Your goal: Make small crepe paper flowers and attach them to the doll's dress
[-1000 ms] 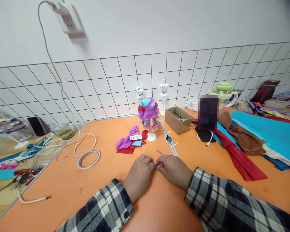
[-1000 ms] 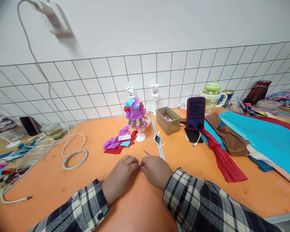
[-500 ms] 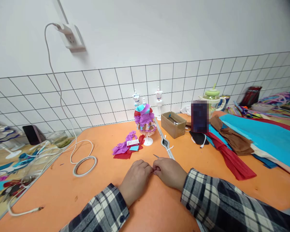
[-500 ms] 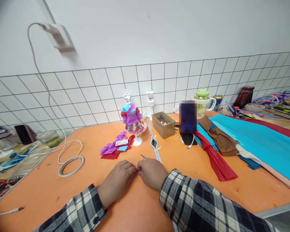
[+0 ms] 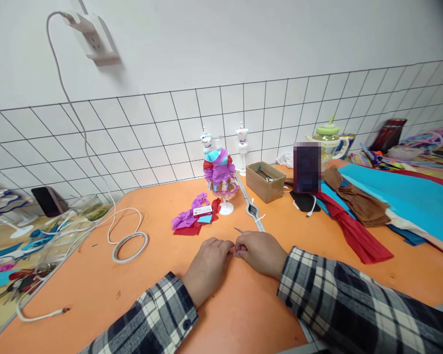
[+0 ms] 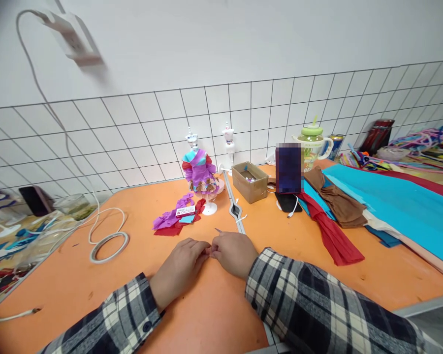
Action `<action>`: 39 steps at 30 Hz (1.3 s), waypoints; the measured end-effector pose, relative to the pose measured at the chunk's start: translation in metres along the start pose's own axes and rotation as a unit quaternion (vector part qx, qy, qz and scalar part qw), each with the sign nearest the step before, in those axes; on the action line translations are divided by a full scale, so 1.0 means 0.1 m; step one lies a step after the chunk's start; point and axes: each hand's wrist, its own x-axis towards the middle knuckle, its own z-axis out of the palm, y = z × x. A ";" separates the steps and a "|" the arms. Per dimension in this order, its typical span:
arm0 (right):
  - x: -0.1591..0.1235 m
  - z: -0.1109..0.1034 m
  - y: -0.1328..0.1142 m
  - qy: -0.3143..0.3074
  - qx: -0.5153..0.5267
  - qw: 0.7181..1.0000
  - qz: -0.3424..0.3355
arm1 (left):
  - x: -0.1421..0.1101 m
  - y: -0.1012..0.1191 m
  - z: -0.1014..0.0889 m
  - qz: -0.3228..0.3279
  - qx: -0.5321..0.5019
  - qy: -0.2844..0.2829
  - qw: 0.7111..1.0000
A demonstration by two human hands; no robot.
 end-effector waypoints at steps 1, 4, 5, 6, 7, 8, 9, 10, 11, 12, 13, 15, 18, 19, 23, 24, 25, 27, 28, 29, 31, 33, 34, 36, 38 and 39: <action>0.00 0.00 0.00 0.001 0.001 1.000 0.001 | 0.00 0.00 0.00 -0.002 -0.004 0.000 1.000; 0.00 0.02 0.01 0.001 0.004 1.000 0.004 | 0.00 -0.01 0.00 0.009 -0.005 -0.001 1.000; -0.01 0.02 0.02 0.005 0.006 1.000 0.005 | 0.00 -0.01 0.00 0.011 -0.003 -0.001 1.000; -0.01 0.02 0.02 0.009 0.010 1.000 0.003 | 0.00 -0.01 0.00 0.013 0.001 -0.001 1.000; -0.01 0.02 0.02 0.013 0.013 1.000 0.000 | 0.00 -0.01 -0.01 0.014 0.006 -0.002 1.000; -0.01 0.02 0.02 0.016 0.015 1.000 -0.002 | 0.00 0.00 -0.02 0.016 0.010 -0.004 1.000; -0.01 0.01 0.02 0.015 0.015 1.000 -0.002 | 0.01 0.00 -0.02 0.018 0.013 -0.006 1.000; -0.01 0.01 0.02 0.011 0.012 1.000 -0.002 | 0.01 0.01 -0.03 0.020 0.015 -0.007 1.000; -0.01 0.00 0.01 0.005 0.009 1.000 -0.002 | 0.01 0.01 -0.04 0.022 0.016 -0.008 1.000; -0.01 0.00 0.01 0.004 0.007 1.000 -0.001 | 0.01 0.02 -0.04 0.025 0.015 -0.008 1.000; -0.01 0.00 0.01 0.008 0.007 1.000 0.000 | 0.02 0.02 -0.05 0.028 0.015 -0.006 0.999; -0.02 -0.01 0.00 0.024 0.012 1.000 0.000 | 0.02 0.02 -0.05 0.032 0.018 -0.003 0.999; -0.02 -0.01 0.00 0.029 0.007 1.000 -0.004 | 0.01 0.01 -0.05 0.029 0.024 -0.002 0.999; -0.02 0.00 0.00 0.021 0.000 1.000 -0.007 | 0.01 0.01 -0.04 0.027 0.023 0.000 0.999; -0.01 0.01 0.02 0.009 -0.016 1.000 -0.016 | 0.01 0.01 -0.03 0.030 0.015 0.014 0.999; -0.01 0.02 0.03 0.012 -0.016 1.000 -0.017 | 0.01 0.00 -0.03 0.034 0.017 0.014 0.999; -0.01 0.02 0.03 0.013 -0.015 1.000 -0.018 | 0.01 0.00 -0.03 0.037 0.019 0.013 0.999; 0.00 0.02 0.03 0.013 -0.013 1.000 -0.017 | 0.01 0.00 -0.03 0.040 0.023 0.007 0.999; 0.00 0.01 0.03 0.012 -0.012 1.000 -0.016 | 0.01 -0.01 -0.03 0.039 0.025 0.004 0.999; 0.00 0.01 0.03 0.012 -0.011 1.000 -0.017 | 0.01 -0.01 -0.03 0.039 0.027 0.001 0.999; 0.00 0.00 0.03 0.012 -0.012 1.000 -0.022 | 0.01 -0.01 -0.04 0.042 0.033 -0.001 0.999; -0.01 0.00 0.02 0.012 -0.017 0.999 -0.027 | 0.01 -0.01 -0.05 0.048 0.038 0.001 0.998; -0.01 0.00 0.02 0.012 -0.021 0.999 -0.030 | 0.01 -0.01 -0.05 0.051 0.039 0.002 0.998; 0.00 0.00 0.02 0.008 -0.025 0.999 -0.029 | 0.01 -0.01 -0.05 0.053 0.040 0.000 0.998; 0.00 -0.01 0.02 -0.001 -0.024 0.999 -0.021 | 0.02 -0.02 -0.04 0.051 0.040 -0.006 0.998; 0.00 -0.01 0.02 -0.006 -0.021 1.000 -0.016 | 0.02 -0.02 -0.04 0.047 0.041 -0.010 0.998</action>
